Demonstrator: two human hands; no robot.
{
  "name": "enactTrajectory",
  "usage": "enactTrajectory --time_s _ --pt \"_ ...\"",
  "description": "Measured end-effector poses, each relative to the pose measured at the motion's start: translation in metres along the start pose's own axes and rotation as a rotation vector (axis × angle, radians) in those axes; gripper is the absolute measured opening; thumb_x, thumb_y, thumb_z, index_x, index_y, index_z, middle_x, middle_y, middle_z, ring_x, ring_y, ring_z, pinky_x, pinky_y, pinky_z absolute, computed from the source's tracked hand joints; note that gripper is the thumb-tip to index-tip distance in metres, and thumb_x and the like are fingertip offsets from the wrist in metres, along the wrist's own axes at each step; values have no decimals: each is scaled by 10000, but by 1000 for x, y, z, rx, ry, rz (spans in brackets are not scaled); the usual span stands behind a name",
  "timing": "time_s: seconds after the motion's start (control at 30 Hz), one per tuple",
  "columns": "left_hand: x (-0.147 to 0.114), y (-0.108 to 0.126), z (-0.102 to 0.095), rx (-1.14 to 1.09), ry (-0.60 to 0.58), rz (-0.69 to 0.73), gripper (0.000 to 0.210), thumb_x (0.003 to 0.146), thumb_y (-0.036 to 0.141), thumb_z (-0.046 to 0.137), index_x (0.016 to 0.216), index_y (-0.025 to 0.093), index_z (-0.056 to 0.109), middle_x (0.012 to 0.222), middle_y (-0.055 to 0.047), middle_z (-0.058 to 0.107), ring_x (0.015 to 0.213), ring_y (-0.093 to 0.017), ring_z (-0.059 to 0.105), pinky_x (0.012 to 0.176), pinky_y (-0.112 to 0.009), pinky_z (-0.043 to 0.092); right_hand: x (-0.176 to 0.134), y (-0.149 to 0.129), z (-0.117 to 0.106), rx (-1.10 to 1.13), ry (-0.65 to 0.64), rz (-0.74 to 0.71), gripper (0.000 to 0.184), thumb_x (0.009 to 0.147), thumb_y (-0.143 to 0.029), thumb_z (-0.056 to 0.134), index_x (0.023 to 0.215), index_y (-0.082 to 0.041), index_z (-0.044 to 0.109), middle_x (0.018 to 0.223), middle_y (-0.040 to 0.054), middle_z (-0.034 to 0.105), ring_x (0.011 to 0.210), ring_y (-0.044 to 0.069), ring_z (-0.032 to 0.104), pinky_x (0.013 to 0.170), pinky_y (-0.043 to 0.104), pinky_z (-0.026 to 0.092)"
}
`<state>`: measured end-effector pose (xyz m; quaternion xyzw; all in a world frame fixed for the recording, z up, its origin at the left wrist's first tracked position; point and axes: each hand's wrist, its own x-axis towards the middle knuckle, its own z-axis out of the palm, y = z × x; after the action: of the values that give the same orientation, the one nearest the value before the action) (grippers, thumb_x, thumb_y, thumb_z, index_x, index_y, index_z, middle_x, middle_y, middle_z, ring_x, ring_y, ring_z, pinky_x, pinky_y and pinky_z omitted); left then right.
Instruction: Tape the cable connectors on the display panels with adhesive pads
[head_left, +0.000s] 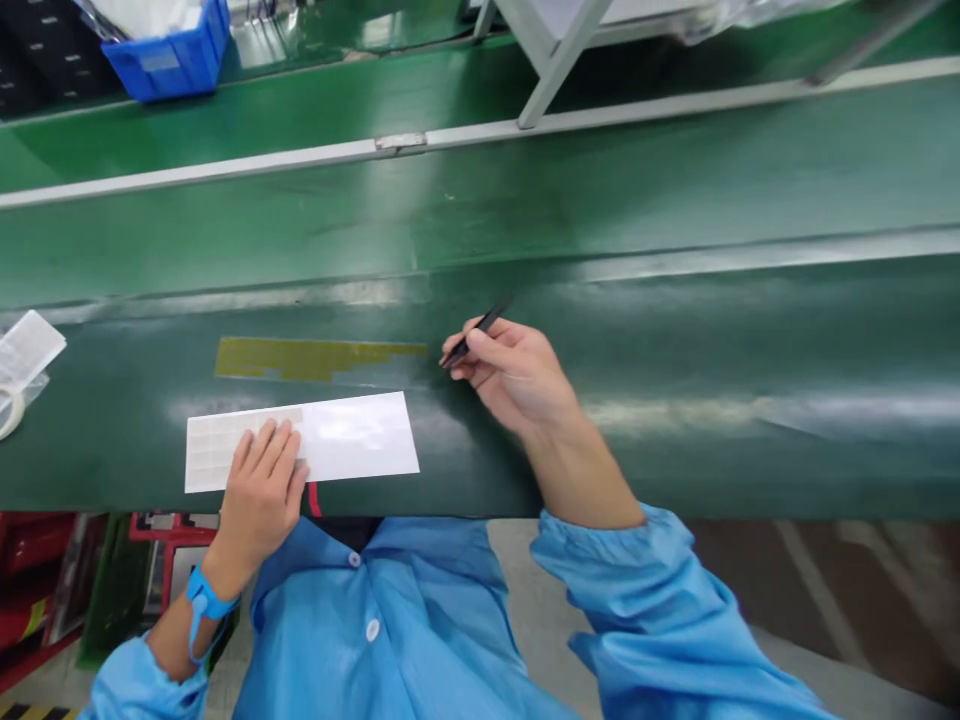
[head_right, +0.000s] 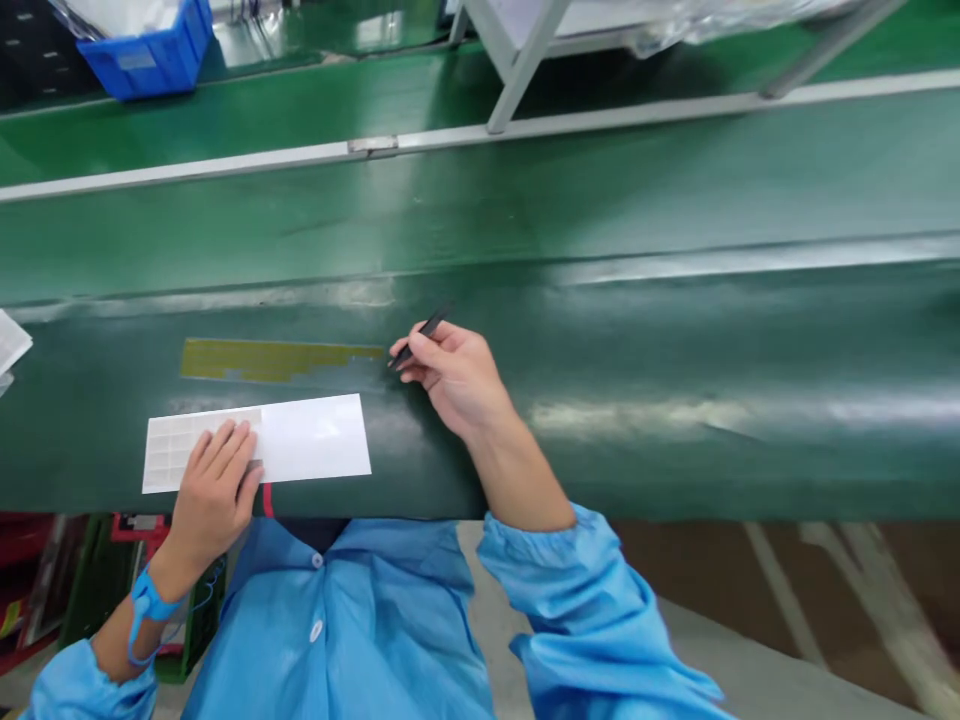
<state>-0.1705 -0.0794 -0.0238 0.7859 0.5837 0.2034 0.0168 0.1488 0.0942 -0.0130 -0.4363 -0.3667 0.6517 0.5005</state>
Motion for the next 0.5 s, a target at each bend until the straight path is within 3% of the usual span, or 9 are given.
enactTrajectory --time_s 0.13,0.27,0.37,0.5 --pt "5 -8 3 22 -40 59 448 1084 254 570 1529 224 605 1567 -131 642 1514 -359 559 1254 -618 446 2 4 11 -33 28 -84 533 693 -569 986 922 -240 637 893 17 783 763 149 754 611 208 619" --pt "28 -5 -8 113 -49 115 296 1096 303 548 1309 202 727 1419 -130 740 1352 -363 666 1098 -561 543 10 9 20 -98 52 -146 494 760 -529 925 1015 -243 614 887 15 790 747 156 769 616 223 628" --pt "66 11 -8 123 -24 106 296 1118 331 508 1175 190 762 1291 -125 784 1193 -336 713 999 -518 564 28 11 23 -138 78 -191 426 789 -448 895 1012 -241 596 872 5 781 771 150 769 627 211 623" --pt "132 42 16 85 -64 105 317 1121 307 503 1293 169 731 1357 -134 739 1225 -328 663 1000 -493 544 56 13 18 -184 103 -244 414 756 -417 870 975 -231 571 830 -11 758 735 128 744 616 192 607"
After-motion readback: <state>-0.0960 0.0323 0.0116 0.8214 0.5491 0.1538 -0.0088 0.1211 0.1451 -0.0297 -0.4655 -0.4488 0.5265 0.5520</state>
